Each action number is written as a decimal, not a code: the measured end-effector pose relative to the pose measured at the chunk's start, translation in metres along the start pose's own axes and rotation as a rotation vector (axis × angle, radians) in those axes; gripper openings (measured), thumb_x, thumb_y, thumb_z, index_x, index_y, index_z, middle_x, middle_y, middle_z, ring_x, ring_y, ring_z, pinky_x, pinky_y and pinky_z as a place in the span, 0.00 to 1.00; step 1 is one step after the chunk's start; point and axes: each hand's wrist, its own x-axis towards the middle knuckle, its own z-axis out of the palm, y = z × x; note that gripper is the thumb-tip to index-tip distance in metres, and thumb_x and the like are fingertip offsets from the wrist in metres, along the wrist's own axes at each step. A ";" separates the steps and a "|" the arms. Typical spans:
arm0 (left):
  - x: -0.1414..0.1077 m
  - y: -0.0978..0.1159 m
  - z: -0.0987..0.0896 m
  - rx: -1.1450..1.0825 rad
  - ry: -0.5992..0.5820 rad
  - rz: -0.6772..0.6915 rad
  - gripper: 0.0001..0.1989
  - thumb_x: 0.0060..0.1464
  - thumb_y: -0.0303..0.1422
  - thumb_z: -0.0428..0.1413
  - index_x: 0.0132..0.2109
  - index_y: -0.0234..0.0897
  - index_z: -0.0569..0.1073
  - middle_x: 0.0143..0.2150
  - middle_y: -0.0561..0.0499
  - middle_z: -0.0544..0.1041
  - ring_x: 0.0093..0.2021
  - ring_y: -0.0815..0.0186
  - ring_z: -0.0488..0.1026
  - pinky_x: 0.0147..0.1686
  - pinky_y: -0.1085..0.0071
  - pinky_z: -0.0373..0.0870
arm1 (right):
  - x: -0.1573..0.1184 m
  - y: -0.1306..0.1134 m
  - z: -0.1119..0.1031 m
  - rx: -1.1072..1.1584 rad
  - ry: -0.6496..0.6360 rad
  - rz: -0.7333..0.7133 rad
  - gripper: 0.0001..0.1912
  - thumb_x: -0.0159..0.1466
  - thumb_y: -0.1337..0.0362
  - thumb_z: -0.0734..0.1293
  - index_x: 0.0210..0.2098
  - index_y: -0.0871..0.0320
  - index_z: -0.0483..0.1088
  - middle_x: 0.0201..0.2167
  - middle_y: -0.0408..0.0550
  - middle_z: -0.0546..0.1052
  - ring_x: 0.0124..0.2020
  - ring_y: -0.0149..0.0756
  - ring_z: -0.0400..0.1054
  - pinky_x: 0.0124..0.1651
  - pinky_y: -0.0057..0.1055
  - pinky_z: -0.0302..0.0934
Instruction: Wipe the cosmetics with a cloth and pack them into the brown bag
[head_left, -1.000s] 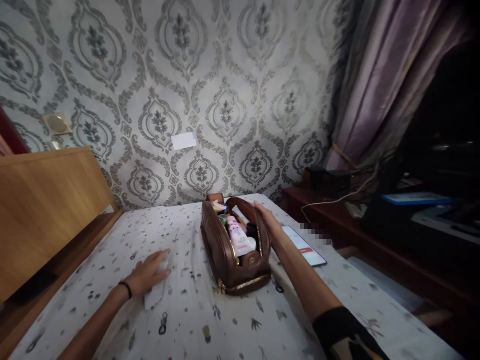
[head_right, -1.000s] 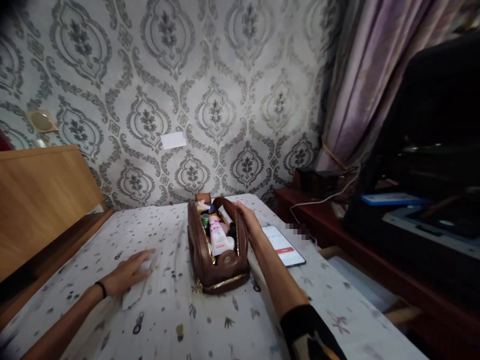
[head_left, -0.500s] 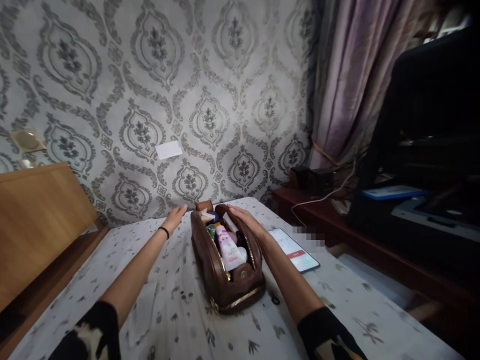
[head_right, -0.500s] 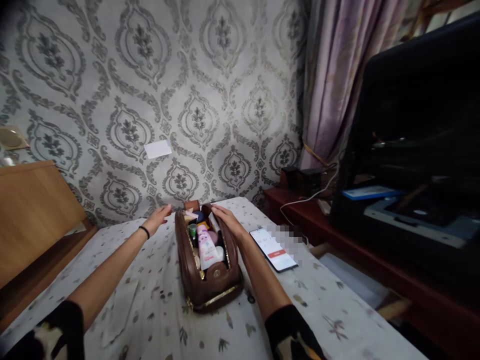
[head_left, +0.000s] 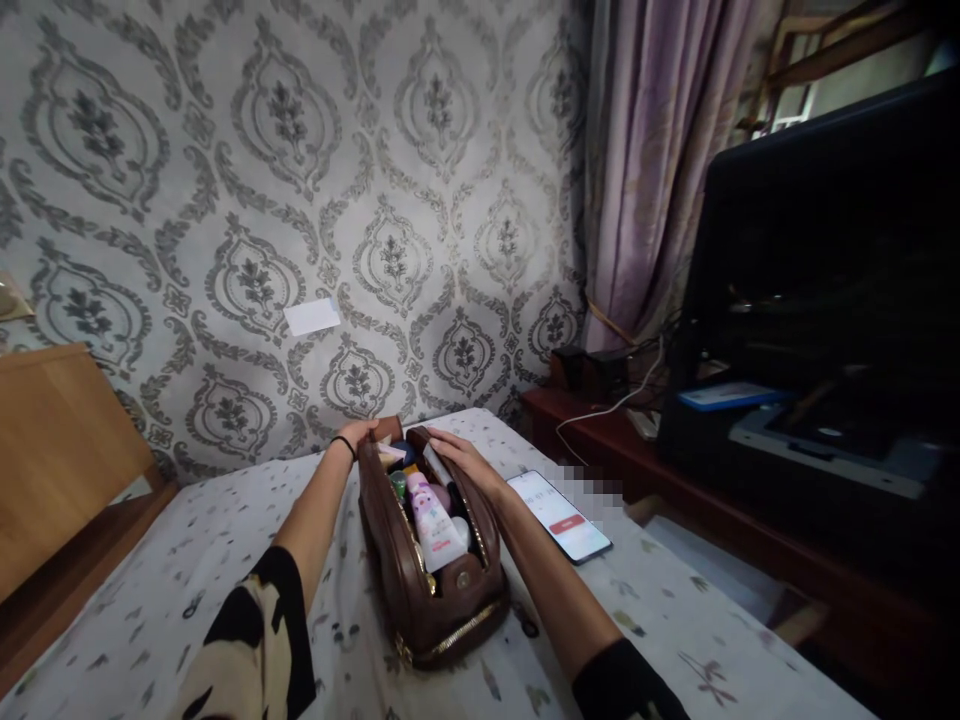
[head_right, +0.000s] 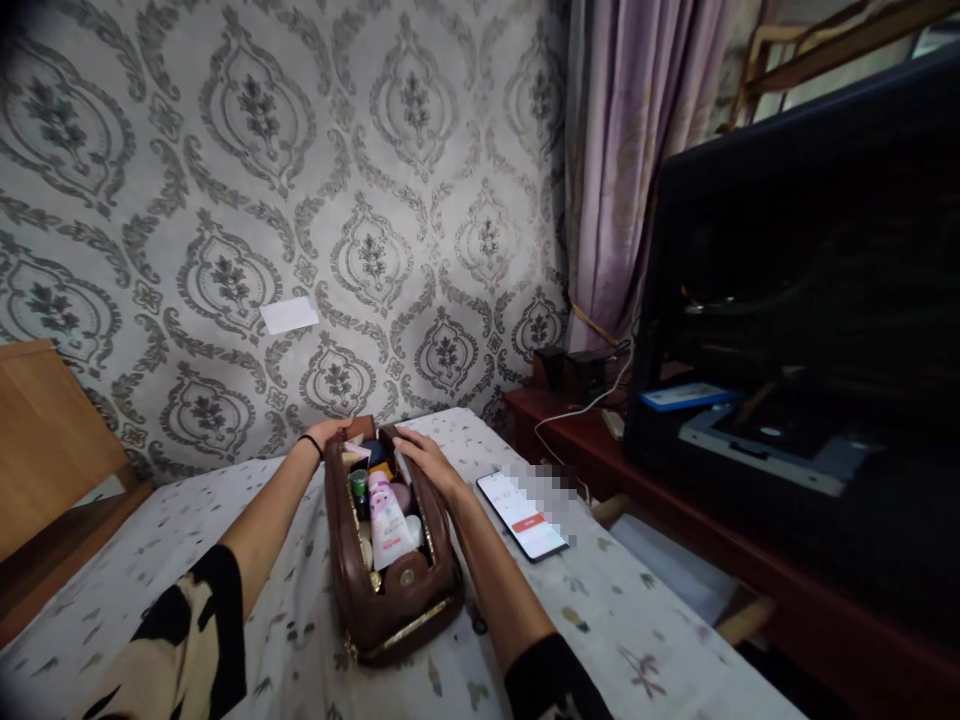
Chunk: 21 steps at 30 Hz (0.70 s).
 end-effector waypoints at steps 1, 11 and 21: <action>0.000 0.001 0.002 -0.023 0.029 0.016 0.18 0.62 0.38 0.55 0.56 0.35 0.69 0.55 0.44 0.72 0.50 0.59 0.73 0.48 0.56 0.74 | 0.000 0.001 0.000 -0.005 0.001 -0.005 0.30 0.52 0.44 0.73 0.49 0.52 0.76 0.57 0.49 0.75 0.62 0.49 0.64 0.68 0.49 0.49; -0.041 -0.001 0.000 -0.173 0.132 0.302 0.31 0.39 0.26 0.66 0.54 0.39 0.71 0.34 0.55 0.80 0.30 0.68 0.77 0.33 0.73 0.74 | 0.004 0.009 0.001 -0.010 -0.009 -0.009 0.29 0.55 0.45 0.71 0.51 0.51 0.75 0.55 0.49 0.76 0.60 0.50 0.66 0.66 0.52 0.54; -0.045 0.011 0.016 -0.033 0.239 0.431 0.20 0.41 0.40 0.67 0.40 0.36 0.73 0.36 0.46 0.81 0.36 0.62 0.78 0.41 0.65 0.74 | 0.004 0.008 0.002 -0.055 -0.023 -0.056 0.29 0.57 0.45 0.70 0.53 0.52 0.74 0.56 0.50 0.76 0.59 0.49 0.67 0.66 0.51 0.55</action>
